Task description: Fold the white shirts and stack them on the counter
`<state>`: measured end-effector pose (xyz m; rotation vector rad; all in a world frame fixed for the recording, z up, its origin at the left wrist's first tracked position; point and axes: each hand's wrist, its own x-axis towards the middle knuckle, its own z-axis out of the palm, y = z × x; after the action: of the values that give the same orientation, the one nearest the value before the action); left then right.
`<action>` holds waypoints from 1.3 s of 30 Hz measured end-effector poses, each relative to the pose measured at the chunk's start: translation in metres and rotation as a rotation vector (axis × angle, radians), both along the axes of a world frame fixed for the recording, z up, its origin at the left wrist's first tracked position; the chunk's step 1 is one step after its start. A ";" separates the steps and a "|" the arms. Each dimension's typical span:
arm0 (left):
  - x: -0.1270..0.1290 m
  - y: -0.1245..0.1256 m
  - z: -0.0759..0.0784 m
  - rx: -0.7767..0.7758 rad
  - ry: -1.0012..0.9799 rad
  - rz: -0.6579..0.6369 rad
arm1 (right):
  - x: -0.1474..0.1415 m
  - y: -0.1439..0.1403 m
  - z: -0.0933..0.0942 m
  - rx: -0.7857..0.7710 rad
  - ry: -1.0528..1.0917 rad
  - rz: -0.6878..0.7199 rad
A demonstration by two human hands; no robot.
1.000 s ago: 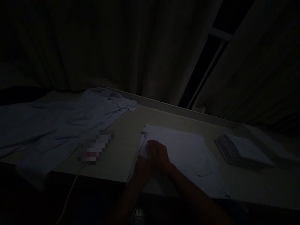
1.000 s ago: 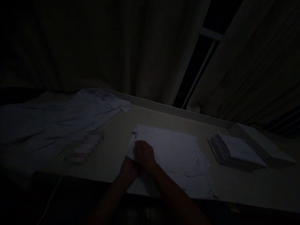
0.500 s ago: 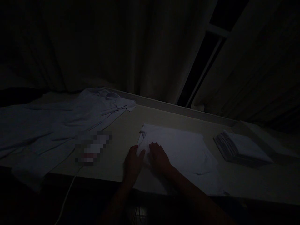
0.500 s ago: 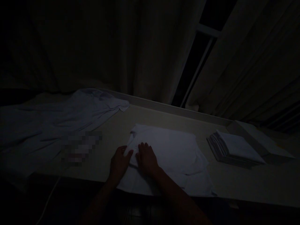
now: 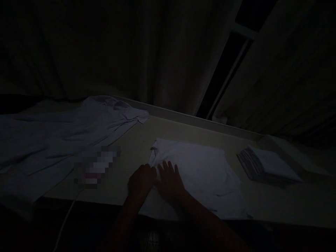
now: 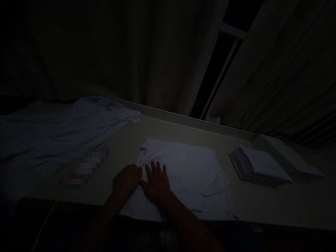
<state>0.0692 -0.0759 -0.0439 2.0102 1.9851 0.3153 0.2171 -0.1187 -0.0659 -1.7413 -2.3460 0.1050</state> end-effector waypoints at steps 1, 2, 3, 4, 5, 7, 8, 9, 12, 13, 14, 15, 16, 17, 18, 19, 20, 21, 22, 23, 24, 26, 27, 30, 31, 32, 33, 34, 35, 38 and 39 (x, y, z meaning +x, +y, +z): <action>0.004 0.003 0.001 0.073 0.005 -0.023 | 0.000 -0.001 0.001 0.008 0.002 -0.005; 0.009 0.007 0.002 0.146 0.002 -0.041 | -0.001 -0.001 0.001 0.017 0.006 -0.011; 0.015 0.014 0.002 0.198 -0.010 -0.054 | -0.002 -0.001 0.002 0.026 0.012 -0.017; 0.021 0.021 0.003 0.233 -0.032 -0.062 | -0.002 -0.001 0.002 0.032 0.018 -0.023; 0.027 0.031 0.003 0.258 -0.065 -0.066 | -0.003 -0.002 0.003 0.033 0.024 -0.024; 0.037 0.052 0.004 0.258 -0.160 -0.029 | -0.003 -0.002 0.005 0.020 0.030 -0.021; 0.041 0.063 0.004 0.243 -0.205 0.004 | -0.003 -0.002 0.006 0.011 0.031 -0.022; 0.042 0.074 0.004 0.226 -0.240 0.036 | -0.003 -0.002 0.007 0.003 0.032 -0.024; 0.041 0.100 0.002 0.169 -0.283 0.099 | -0.003 -0.001 0.008 -0.012 0.034 -0.034; 0.039 0.106 0.000 0.158 -0.287 0.103 | -0.003 -0.001 0.009 -0.020 0.033 -0.035; 0.037 0.111 -0.001 0.143 -0.293 0.106 | -0.003 0.000 0.009 -0.029 0.031 -0.033; 0.036 0.115 -0.003 0.127 -0.297 0.110 | -0.003 0.000 0.010 -0.036 0.031 -0.031; 0.036 0.118 -0.005 0.112 -0.300 0.113 | -0.003 0.000 0.011 -0.039 0.033 -0.031; 0.035 0.121 -0.007 0.098 -0.301 0.115 | -0.003 0.001 0.012 -0.042 0.036 -0.029; 0.036 0.123 -0.009 0.082 -0.303 0.119 | -0.003 0.001 0.012 -0.044 0.038 -0.029; 0.036 0.125 -0.010 0.064 -0.303 0.126 | -0.003 0.001 0.013 -0.047 0.038 -0.030; 0.037 0.127 -0.011 0.044 -0.300 0.134 | -0.003 0.000 0.014 -0.051 0.036 -0.031; 0.037 0.129 -0.013 0.025 -0.295 0.141 | -0.003 0.000 0.014 -0.055 0.035 -0.032; 0.038 0.131 -0.013 0.009 -0.290 0.146 | -0.003 0.000 0.015 -0.057 0.034 -0.033; 0.038 0.132 -0.014 -0.004 -0.283 0.145 | -0.003 0.000 0.015 -0.057 0.035 -0.034; 0.038 0.134 -0.014 -0.010 -0.277 0.139 | -0.002 0.001 0.015 -0.055 0.038 -0.034; 0.038 0.136 -0.015 -0.006 -0.271 0.113 | -0.002 0.001 0.014 -0.053 0.045 -0.029; 0.038 0.137 -0.015 -0.002 -0.271 0.096 | -0.002 0.001 0.013 -0.053 0.047 -0.028; 0.039 0.138 -0.017 0.023 -0.283 0.042 | -0.001 0.001 0.012 -0.052 0.052 -0.028; 0.040 0.139 -0.017 0.036 -0.300 0.029 | -0.001 0.001 0.012 -0.049 0.053 -0.030; 0.040 0.140 -0.018 0.050 -0.326 0.022 | -0.001 0.001 0.012 -0.046 0.053 -0.032; 0.041 0.141 -0.018 0.063 -0.358 0.020 | -0.001 0.001 0.012 -0.043 0.052 -0.033; 0.041 0.142 -0.018 0.071 -0.392 0.018 | -0.001 0.001 0.013 -0.042 0.051 -0.034; 0.040 0.143 -0.018 0.075 -0.426 0.016 | -0.001 0.001 0.014 -0.044 0.049 -0.033; 0.038 0.147 -0.019 0.064 -0.505 0.009 | -0.001 0.001 0.015 -0.052 0.045 -0.026; 0.037 0.149 -0.019 0.057 -0.532 0.016 | -0.001 0.001 0.015 -0.053 0.044 -0.025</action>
<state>0.1062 0.0730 -0.0625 1.7069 1.6668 0.8213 0.2166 -0.1182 -0.0505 -1.7730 -2.3099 0.2005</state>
